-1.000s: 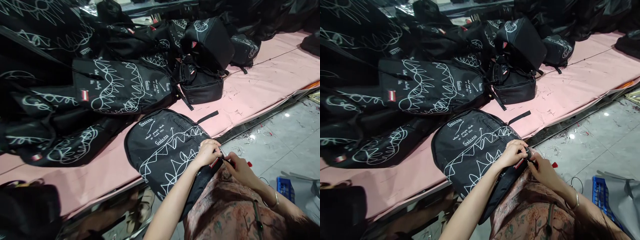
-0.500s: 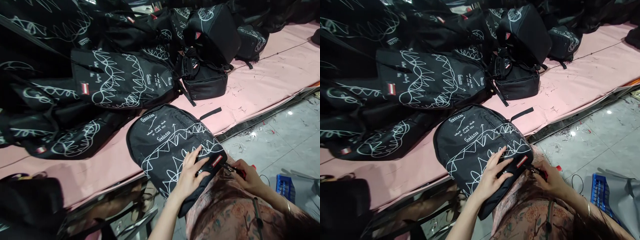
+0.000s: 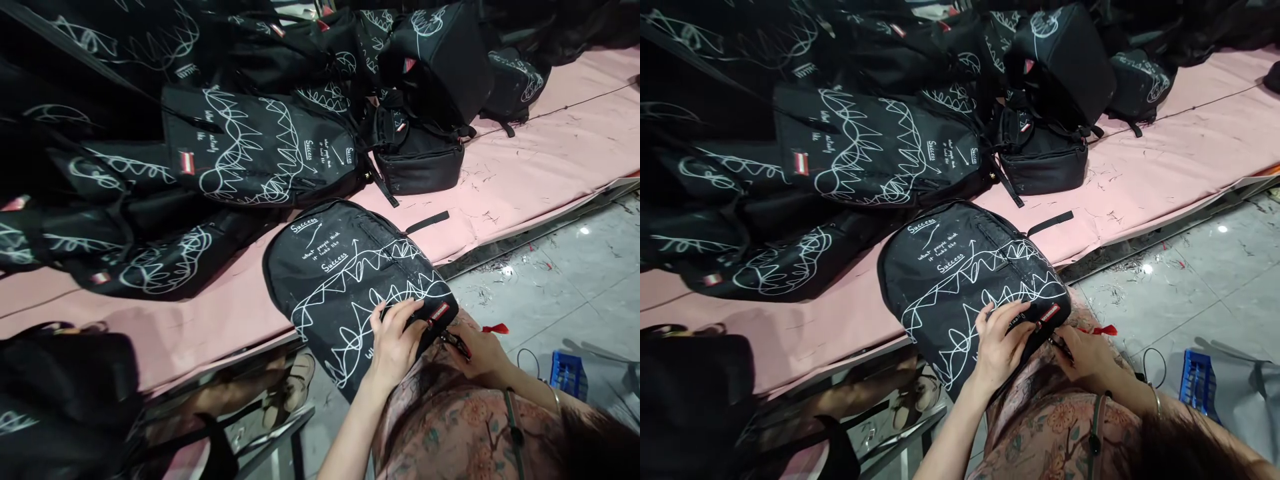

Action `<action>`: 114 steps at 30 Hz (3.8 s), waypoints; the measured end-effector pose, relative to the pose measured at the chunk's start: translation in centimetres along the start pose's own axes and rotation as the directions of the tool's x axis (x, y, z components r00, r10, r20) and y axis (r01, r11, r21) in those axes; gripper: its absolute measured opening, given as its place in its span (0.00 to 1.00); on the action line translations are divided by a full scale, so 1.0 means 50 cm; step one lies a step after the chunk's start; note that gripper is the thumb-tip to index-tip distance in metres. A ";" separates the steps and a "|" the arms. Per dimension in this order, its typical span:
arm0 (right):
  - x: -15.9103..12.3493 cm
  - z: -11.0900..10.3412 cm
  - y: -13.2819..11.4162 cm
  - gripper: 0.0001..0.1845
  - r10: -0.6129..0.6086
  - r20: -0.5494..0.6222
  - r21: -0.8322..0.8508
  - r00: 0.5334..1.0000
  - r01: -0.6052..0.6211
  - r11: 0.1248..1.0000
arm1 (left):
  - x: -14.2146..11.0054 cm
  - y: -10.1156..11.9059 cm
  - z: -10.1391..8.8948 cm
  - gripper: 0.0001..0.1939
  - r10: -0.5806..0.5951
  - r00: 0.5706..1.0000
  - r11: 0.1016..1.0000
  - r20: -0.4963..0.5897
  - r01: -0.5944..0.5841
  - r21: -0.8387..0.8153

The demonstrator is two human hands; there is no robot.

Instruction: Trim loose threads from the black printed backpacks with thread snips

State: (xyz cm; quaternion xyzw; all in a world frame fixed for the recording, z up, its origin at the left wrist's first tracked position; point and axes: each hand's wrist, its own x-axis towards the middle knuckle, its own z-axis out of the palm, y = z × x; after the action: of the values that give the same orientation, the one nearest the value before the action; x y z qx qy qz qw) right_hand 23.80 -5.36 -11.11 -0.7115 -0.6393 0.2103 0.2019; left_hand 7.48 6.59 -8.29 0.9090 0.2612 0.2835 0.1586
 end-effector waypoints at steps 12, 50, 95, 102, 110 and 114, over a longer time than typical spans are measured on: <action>0.021 -0.032 0.063 0.12 0.056 -0.141 0.360 0.988 -0.002 0.933 | -0.009 0.029 -0.007 0.07 0.004 0.997 0.975 -0.077 -0.021 -0.223; 0.175 -0.101 0.128 0.11 -0.605 0.071 0.374 0.793 0.541 0.754 | -0.093 0.059 0.023 0.05 -0.356 0.928 0.934 -0.105 0.352 -0.058; 0.215 -0.155 0.121 0.05 -0.162 0.432 0.226 0.887 0.067 0.972 | -0.090 0.057 0.032 0.06 -0.330 0.941 0.944 -0.067 0.331 -0.003; 0.206 -0.175 0.113 0.09 -0.155 0.449 0.260 0.880 0.038 0.965 | -0.089 0.055 0.037 0.06 -0.322 0.942 0.946 -0.091 0.323 -0.004; 0.213 -0.155 0.087 0.06 -0.210 0.487 0.325 0.848 0.047 0.945 | -0.094 0.055 0.038 0.08 -0.333 0.938 0.943 -0.097 0.329 -0.050; 0.213 -0.151 0.065 0.06 -0.225 0.490 0.285 0.842 0.089 0.954 | -0.096 0.054 0.040 0.08 -0.359 0.929 0.933 -0.090 0.353 -0.074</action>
State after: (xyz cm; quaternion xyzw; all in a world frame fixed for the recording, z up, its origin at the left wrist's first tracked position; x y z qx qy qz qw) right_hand 31.68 4.77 -7.07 -0.5423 -0.6945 0.4552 0.1280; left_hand 6.33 1.40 -10.76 0.8260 0.4214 0.3035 0.2194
